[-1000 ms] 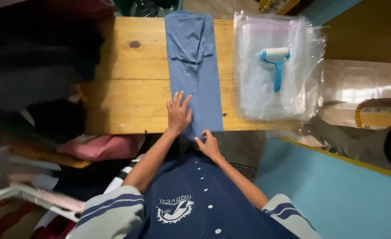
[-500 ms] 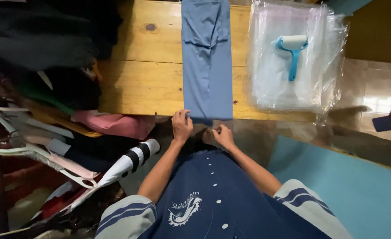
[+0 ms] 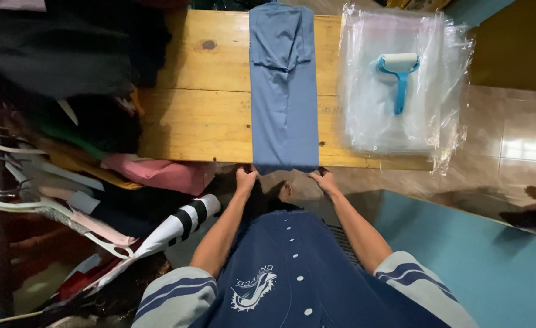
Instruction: The person lays a blue shirt on a wooden table, smooths it out, and uses a lint roller to clean the surface. They then fold the shirt neatly into a compact rectangle and roll it over the folded garment again before placing it aside.
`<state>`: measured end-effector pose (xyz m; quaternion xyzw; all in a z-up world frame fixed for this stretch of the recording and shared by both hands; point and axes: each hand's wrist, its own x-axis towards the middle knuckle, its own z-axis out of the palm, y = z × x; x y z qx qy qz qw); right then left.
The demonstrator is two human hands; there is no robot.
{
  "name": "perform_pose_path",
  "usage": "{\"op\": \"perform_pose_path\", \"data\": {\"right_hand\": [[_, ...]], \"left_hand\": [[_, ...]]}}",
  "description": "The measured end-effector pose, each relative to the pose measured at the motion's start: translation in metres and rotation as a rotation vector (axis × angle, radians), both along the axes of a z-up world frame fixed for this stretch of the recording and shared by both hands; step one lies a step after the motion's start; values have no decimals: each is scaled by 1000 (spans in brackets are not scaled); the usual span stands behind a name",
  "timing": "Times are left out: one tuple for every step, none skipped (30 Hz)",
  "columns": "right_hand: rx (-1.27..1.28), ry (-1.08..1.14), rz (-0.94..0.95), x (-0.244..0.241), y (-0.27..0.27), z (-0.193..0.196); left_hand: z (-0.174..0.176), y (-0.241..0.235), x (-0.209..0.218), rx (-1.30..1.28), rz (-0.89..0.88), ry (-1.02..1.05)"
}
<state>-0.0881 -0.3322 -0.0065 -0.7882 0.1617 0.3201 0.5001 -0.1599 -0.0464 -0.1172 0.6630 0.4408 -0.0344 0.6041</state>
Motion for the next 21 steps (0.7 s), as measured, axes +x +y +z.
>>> {"op": "perform_pose_path", "data": {"right_hand": [[1,-2,-3,0,5,11],[40,-60,-64,1,10,22],[82,-114,-123,-2,17,33],[85,-113,-124,-2,8,2],[51,-102,-78,-6,-3,-29],[18,-92,-33,-10,-14,-60],[20,-92,-34,-16,-15,-49],[-4,-120,29,-22,-16,-38],[-29,-151,93,-25,-17,-27],[-27,-154,94,-29,-22,-26],[-6,-146,123,-35,-26,-25],[15,-137,153,-41,-30,-25],[15,-139,147,-44,-27,-3],[-16,-132,128,-46,-24,19],[-49,-127,105,-48,-22,41],[-50,-129,96,-43,-21,55],[-10,-91,49,-43,-22,69],[30,-54,1,-43,-23,83],[28,-54,-6,-32,-17,99],[72,-93,-6,-22,-11,116],[117,-139,-3,-6,-3,133]], "left_hand": [[4,-1,1,1,-3,-2],[8,-3,2,-54,-77,13],[12,-2,-1,-107,-148,32],[9,-2,-1,-104,-149,34],[7,-4,-4,-56,-191,-13],[6,-6,-7,-8,-234,-61],[19,-6,-12,-7,-236,-61],[33,-5,-17,43,-258,-55],[48,-6,-20,94,-279,-53],[69,-7,-20,96,-278,-55],[90,-7,-23,25,-268,-64],[110,-7,-26,-46,-258,-72],[115,-5,-29,-46,-264,-73],[120,-4,-32,-94,-291,-7],[124,-3,-33,-144,-321,57],[134,3,-28,-144,-330,55],[145,6,-27,-173,-308,63],[155,10,-26,-201,-287,71],[185,12,-14,-203,-294,71],[216,15,-1,-199,-317,50],[247,19,16,-191,-338,21]]}}
